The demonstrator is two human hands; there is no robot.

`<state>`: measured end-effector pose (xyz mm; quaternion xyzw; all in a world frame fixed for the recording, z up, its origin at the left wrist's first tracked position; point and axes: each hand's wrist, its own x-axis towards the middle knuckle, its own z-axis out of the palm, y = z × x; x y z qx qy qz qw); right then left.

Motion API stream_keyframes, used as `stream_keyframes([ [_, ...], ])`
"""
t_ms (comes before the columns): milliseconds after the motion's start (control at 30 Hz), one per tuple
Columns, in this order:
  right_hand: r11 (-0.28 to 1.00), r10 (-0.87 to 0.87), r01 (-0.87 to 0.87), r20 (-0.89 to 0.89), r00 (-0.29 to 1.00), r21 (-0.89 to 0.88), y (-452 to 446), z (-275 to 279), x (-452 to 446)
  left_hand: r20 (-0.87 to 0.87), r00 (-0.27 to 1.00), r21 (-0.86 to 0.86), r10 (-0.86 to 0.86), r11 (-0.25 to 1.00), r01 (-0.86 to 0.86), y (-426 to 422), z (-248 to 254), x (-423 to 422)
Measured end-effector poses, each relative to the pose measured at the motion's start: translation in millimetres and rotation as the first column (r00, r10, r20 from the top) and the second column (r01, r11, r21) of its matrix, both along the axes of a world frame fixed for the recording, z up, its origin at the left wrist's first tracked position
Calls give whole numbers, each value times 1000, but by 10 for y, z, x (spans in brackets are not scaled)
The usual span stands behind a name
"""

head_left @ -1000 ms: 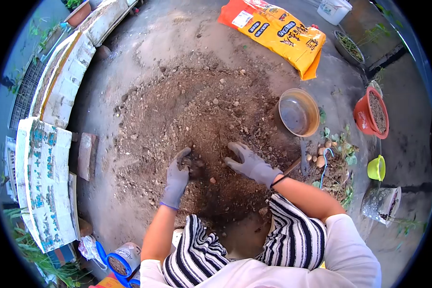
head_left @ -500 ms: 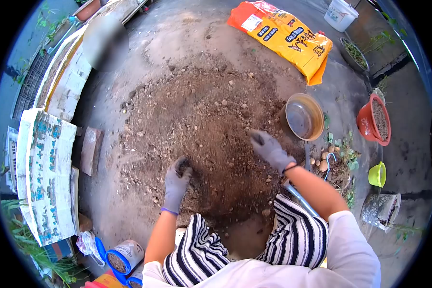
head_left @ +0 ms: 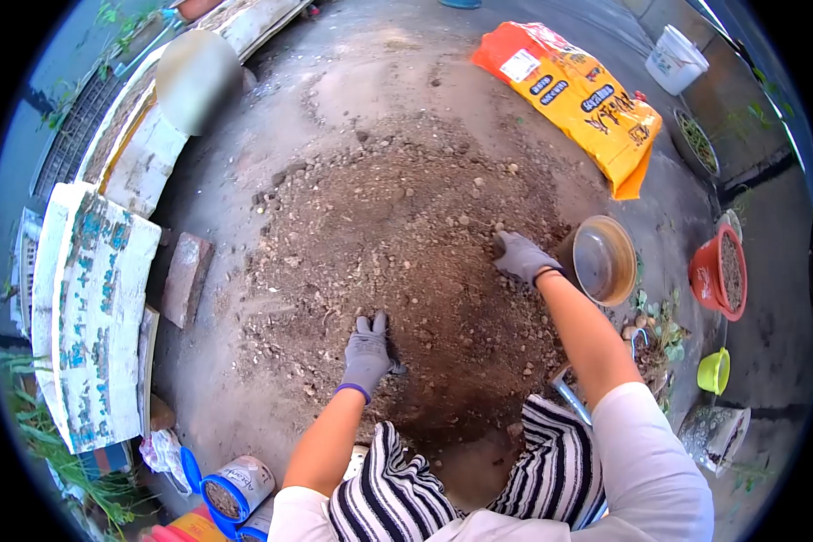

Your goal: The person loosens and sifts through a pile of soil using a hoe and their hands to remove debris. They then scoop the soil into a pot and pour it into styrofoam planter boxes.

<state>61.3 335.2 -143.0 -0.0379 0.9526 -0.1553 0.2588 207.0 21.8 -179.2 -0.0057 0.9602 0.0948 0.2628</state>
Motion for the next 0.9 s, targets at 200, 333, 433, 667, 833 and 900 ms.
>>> stream_keyframes([
  [200, 962, -169, 123, -179, 969, -243, 114, -260, 449, 106, 994, -12, -7, 1000, 9, 31, 182, -43],
  [333, 608, -431, 395, 132, 893, -689, 316, -603, 433, 80, 997, 32, 4, 999, -6, 12, 145, -27],
  [433, 335, -508, 480, 274, 817, -811, 258, -374, 418, 60, 998, 30, 2, 1000, -4, 15, 199, -14],
  [667, 483, -452, 518, 306, 838, -706, 124, -58, 401, 59, 998, 72, 22, 997, -26, 2, 250, -9],
  [833, 805, -362, 300, -24, 932, -512, 81, -258, 326, 112, 993, 58, 30, 998, -36, 7, 287, -29],
  [900, 693, -384, 388, 144, 912, -608, -65, 62, 385, 112, 993, 65, 31, 997, -39, 3, 311, -32],
])
